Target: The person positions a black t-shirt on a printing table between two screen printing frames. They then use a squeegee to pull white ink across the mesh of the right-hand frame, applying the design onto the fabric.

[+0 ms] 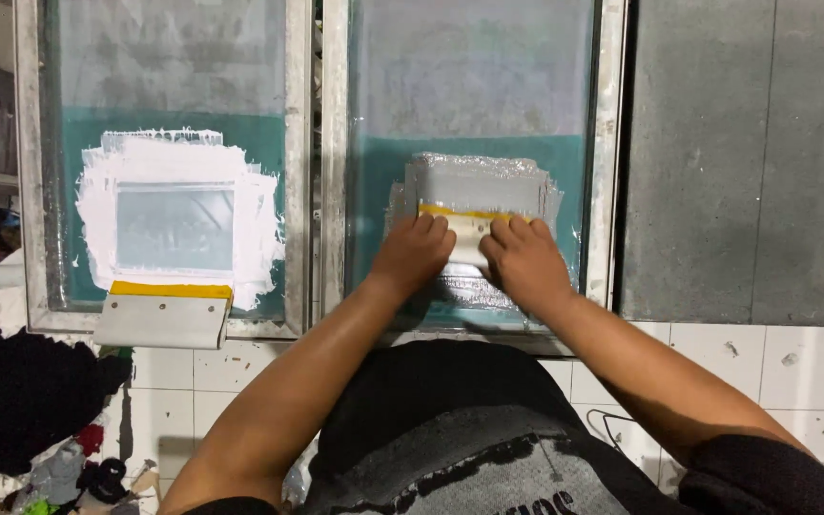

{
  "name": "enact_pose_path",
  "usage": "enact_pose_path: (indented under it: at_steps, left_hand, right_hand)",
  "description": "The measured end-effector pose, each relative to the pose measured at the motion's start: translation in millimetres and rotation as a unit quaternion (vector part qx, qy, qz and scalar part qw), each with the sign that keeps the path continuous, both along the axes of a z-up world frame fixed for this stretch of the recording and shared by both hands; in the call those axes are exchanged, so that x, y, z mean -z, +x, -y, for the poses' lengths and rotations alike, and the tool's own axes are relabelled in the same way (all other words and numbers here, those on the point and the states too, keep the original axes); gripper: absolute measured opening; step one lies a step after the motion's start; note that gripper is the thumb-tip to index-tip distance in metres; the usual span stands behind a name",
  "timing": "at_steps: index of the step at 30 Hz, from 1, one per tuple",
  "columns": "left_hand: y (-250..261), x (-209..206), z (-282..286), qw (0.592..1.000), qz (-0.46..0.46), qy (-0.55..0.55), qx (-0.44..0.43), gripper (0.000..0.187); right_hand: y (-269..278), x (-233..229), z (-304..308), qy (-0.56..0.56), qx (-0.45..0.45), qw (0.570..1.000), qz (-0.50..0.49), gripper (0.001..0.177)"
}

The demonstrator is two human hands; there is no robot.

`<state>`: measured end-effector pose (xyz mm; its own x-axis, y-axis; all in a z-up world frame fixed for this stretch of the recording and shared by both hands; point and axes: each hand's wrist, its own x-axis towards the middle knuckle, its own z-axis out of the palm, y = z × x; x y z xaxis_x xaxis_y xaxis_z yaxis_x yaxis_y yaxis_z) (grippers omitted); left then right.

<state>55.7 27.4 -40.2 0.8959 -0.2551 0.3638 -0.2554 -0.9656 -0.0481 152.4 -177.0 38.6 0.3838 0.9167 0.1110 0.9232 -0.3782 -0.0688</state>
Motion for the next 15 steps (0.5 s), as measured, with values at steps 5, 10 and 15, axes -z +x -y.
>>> enact_pose_path:
  at_steps: [5,10,15]
  left_hand:
    - [-51,0,22,0.993,-0.107,-0.039,0.021,0.012]
    - [-60,-36,29,0.997,-0.062,-0.038,0.004,0.007]
    - [-8,-105,-3,0.98,-0.191,-0.063,0.004,0.008]
  right_hand:
    - [-40,-10,21,-0.011,-0.028,0.999,-0.021,0.03]
    - [-33,-33,25,-0.085,-0.057,0.992,-0.078,0.028]
    - [9,-73,-6,-0.157,-0.017,0.985,-0.07,0.031]
